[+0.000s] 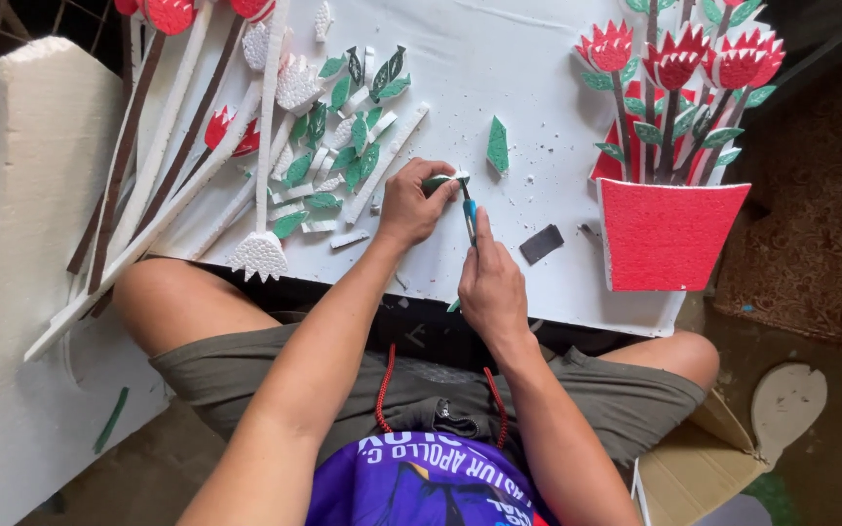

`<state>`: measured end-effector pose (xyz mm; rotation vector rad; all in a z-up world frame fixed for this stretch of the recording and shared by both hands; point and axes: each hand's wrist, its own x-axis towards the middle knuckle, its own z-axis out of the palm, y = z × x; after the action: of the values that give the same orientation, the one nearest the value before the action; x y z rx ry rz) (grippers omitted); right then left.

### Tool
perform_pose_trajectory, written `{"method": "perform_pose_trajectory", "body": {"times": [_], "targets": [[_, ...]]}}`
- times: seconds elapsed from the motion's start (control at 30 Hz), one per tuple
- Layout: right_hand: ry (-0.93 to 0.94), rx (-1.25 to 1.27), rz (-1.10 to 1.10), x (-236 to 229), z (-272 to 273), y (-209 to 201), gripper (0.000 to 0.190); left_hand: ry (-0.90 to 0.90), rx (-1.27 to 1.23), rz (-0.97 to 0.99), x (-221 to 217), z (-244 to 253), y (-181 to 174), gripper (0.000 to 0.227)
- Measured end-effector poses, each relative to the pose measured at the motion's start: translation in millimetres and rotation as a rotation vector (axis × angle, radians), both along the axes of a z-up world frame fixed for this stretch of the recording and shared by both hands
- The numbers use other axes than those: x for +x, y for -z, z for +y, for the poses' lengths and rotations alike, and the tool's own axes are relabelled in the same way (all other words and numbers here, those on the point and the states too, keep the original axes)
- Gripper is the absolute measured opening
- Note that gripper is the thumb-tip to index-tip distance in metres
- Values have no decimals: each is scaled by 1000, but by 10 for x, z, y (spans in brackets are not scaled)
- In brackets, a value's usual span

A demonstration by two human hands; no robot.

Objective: Trimming and shaping small green foam leaf cutouts using a utility knife for a floral craft project.

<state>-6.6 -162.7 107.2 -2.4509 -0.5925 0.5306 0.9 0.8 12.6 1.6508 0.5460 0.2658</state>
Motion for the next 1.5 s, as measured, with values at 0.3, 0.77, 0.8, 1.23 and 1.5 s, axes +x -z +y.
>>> {"method": "perform_pose_trajectory", "body": {"times": [0.3,0.77,0.8,1.23,1.5], "targets": [[3,34,-17,18,87,176,56,-11,-6,0,-5,-12,0,13],[58,30,121,-214,-266,143,59,-34,-72,-12,-21,3,-81,24],[89,55,173,-216,-303,98,59,-50,-100,-20,-37,16,-148,32],[340,752,454,331,-9,589,37,53,-224,19,-37,72,-10,36],[290,782,316,297,59,527,34,78,-201,-30,-21,71,141,31]]}}
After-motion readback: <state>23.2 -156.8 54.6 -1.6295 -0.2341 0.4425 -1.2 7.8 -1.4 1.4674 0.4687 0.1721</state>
